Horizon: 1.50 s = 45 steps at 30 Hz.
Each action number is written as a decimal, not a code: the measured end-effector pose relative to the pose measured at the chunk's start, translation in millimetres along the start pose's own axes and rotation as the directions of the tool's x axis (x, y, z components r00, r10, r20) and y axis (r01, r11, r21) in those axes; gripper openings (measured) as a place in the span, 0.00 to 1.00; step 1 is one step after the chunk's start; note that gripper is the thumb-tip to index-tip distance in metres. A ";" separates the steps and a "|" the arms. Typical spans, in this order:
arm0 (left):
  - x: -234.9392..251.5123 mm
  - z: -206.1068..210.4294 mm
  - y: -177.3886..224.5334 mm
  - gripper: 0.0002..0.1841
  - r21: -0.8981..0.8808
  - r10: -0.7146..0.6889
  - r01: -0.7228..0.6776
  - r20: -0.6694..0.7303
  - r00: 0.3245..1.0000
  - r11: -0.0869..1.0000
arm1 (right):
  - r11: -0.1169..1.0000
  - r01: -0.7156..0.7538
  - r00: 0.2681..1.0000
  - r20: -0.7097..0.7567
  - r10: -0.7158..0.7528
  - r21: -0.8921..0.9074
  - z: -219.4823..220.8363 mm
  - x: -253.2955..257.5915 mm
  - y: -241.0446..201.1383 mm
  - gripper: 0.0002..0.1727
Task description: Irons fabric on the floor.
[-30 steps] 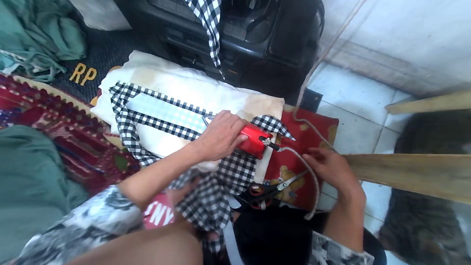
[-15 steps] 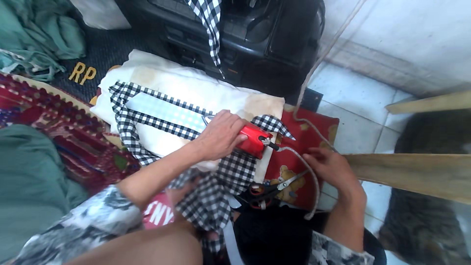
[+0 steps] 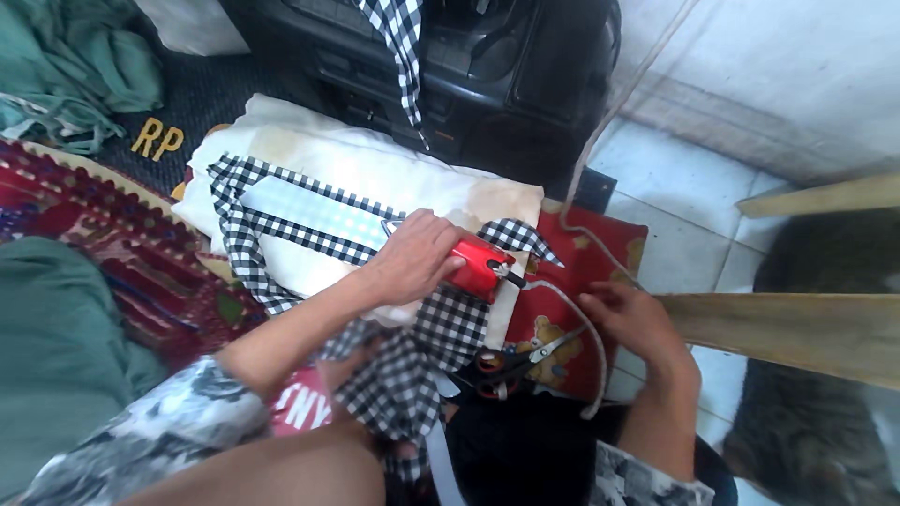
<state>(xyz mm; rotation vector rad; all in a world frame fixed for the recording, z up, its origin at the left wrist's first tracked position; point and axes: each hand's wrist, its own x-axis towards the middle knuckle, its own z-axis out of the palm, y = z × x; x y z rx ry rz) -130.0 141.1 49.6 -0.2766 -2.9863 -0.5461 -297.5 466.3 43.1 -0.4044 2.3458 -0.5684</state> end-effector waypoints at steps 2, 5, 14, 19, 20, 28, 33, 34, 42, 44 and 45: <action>-1.2 -0.7 -1.4 0.27 0.002 0.004 -0.004 0.004 1.000 1.000 | 1.000 -0.003 1.000 0.005 0.003 -0.005 -0.6 -0.3 -0.4 0.27; -3.2 -1.8 -4.2 0.27 0.009 -0.006 0.006 0.018 1.000 1.000 | 1.000 -0.010 1.000 0.010 0.010 -0.003 -0.9 -0.7 -1.2 0.27; -9.1 -3.6 -15.5 0.27 0.026 0.031 -0.030 -0.004 1.000 0.999 | 1.000 -0.003 1.000 -0.001 0.003 0.002 0.5 0.5 1.4 0.26; -11.8 -6.9 -20.2 0.27 0.023 0.034 -0.034 0.010 0.999 0.999 | 1.000 -0.011 1.000 0.000 0.011 -0.005 -0.1 0.8 2.1 0.26; -12.6 -7.6 -20.9 0.27 0.027 0.036 -0.036 0.007 0.999 0.999 | 1.000 -0.012 1.000 0.001 0.013 -0.009 -0.1 0.7 2.2 0.26; -18.1 -10.8 -28.7 0.27 0.043 0.043 -0.043 0.010 0.999 0.998 | 1.000 -0.016 1.000 -0.002 0.016 -0.004 0.1 0.1 2.6 0.26; -19.9 -11.1 -32.4 0.27 0.053 0.044 -0.044 0.004 0.999 0.998 | 1.000 -0.022 1.000 0.002 0.022 -0.005 0.4 0.8 2.2 0.26; -20.2 -10.9 -33.0 0.27 0.055 0.046 -0.046 0.000 0.999 0.997 | 1.000 -0.020 1.000 0.001 0.020 -0.004 0.2 0.6 2.0 0.26; -22.3 -13.8 -36.7 0.28 0.047 0.042 -0.043 0.013 0.999 0.998 | 1.000 -0.010 1.000 -0.017 0.010 0.007 2.7 0.4 1.0 0.25; -22.9 -14.8 -37.9 0.28 0.049 0.041 -0.042 0.012 0.999 0.998 | 1.000 0.007 0.999 -0.033 -0.007 0.008 3.9 -0.1 -1.6 0.25; -23.4 -15.1 -38.4 0.28 0.048 0.042 -0.042 0.009 0.999 0.998 | 1.000 0.019 0.999 -0.046 -0.018 0.009 4.2 -1.1 -3.4 0.25</action>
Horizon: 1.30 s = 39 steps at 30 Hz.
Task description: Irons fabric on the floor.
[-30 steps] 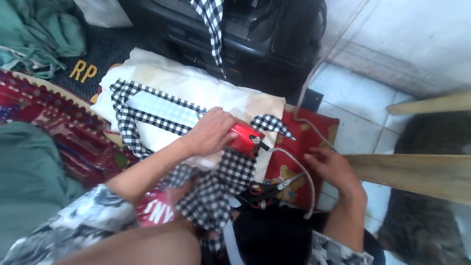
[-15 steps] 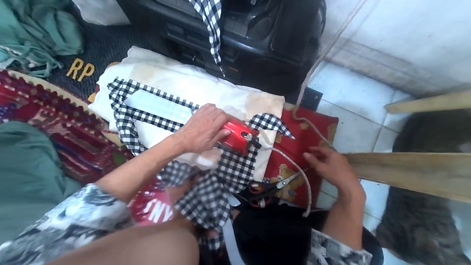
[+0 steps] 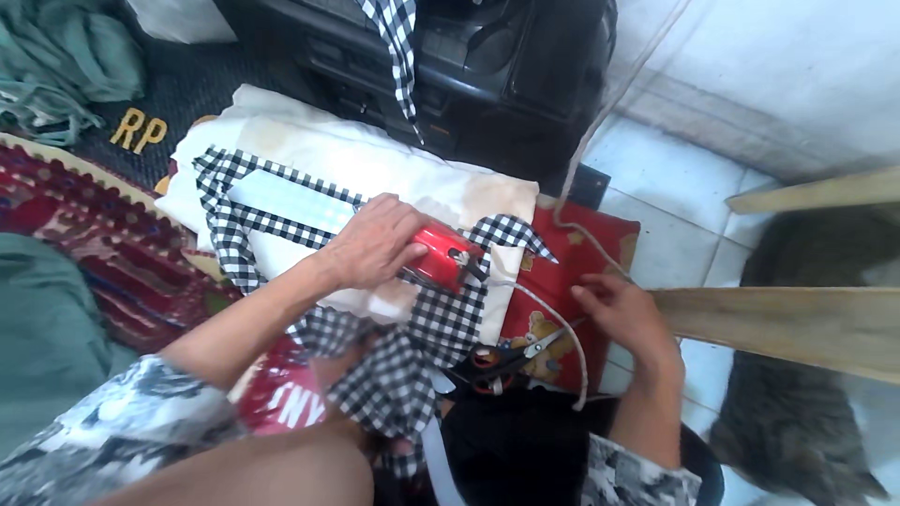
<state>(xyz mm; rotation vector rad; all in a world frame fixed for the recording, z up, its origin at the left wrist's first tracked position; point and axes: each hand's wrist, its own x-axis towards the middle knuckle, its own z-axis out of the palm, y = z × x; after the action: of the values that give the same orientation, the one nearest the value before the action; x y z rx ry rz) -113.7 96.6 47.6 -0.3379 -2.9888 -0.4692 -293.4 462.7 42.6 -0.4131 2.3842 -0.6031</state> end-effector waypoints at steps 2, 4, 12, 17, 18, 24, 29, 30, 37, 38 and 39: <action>-1.1 -0.7 -1.6 0.27 -0.001 0.004 -0.004 -0.011 1.000 1.000 | 0.999 0.037 0.999 -0.031 -0.037 0.006 0.7 -1.7 -3.1 0.24; -3.2 -1.2 -4.6 0.27 0.002 0.005 -0.005 -0.014 1.000 1.000 | 0.997 0.074 0.995 -0.067 -0.074 0.008 2.3 -3.0 -6.7 0.22; -12.5 -6.6 -15.4 0.30 0.016 -0.030 0.030 -0.012 0.999 0.999 | 0.967 0.251 0.963 -0.111 -0.246 0.032 24.6 -5.4 -31.3 0.15; -17.4 -6.8 -19.7 0.30 0.012 -0.031 0.031 -0.025 0.999 0.999 | 0.920 0.391 0.918 -0.087 -0.387 0.026 58.8 -1.7 -48.7 0.11; -18.7 -6.7 -20.8 0.30 0.010 -0.030 0.031 -0.027 0.999 0.999 | 0.913 0.407 0.911 -0.077 -0.404 0.025 64.7 -0.7 -51.1 0.11; -26.8 -8.6 -23.4 0.30 -0.015 -0.035 0.035 -0.037 0.999 0.999 | 0.901 0.433 0.901 -0.030 -0.432 0.021 81.2 7.0 -64.5 0.13; -28.3 -9.0 -21.0 0.31 0.001 -0.046 0.046 -0.037 0.998 0.999 | 0.914 0.395 0.919 0.037 -0.394 -0.088 86.5 6.2 -78.9 0.16; -28.4 -8.6 -21.0 0.31 0.000 -0.046 0.046 -0.039 0.998 0.999 | 0.913 0.395 0.919 0.037 -0.393 -0.106 88.6 6.4 -79.8 0.16; -29.0 -7.4 -20.1 0.32 -0.001 -0.047 0.047 -0.054 0.997 0.999 | 0.887 0.446 0.893 -0.005 -0.450 -0.123 95.2 6.9 -77.7 0.11; -28.9 -7.1 -20.1 0.32 -0.003 -0.045 0.044 -0.056 0.997 0.999 | 0.884 0.453 0.889 -0.010 -0.458 -0.117 95.9 6.9 -77.4 0.11; -29.0 -6.6 -20.2 0.31 -0.006 -0.044 0.044 -0.058 0.997 0.999 | 0.880 0.460 0.885 -0.014 -0.465 -0.114 96.4 6.9 -77.0 0.10</action>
<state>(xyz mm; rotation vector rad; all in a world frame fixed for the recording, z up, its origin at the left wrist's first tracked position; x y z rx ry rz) -89.8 69.8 44.3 -0.2550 -2.9445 -0.4812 -225.4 364.2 12.1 -1.0493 2.3699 -0.6964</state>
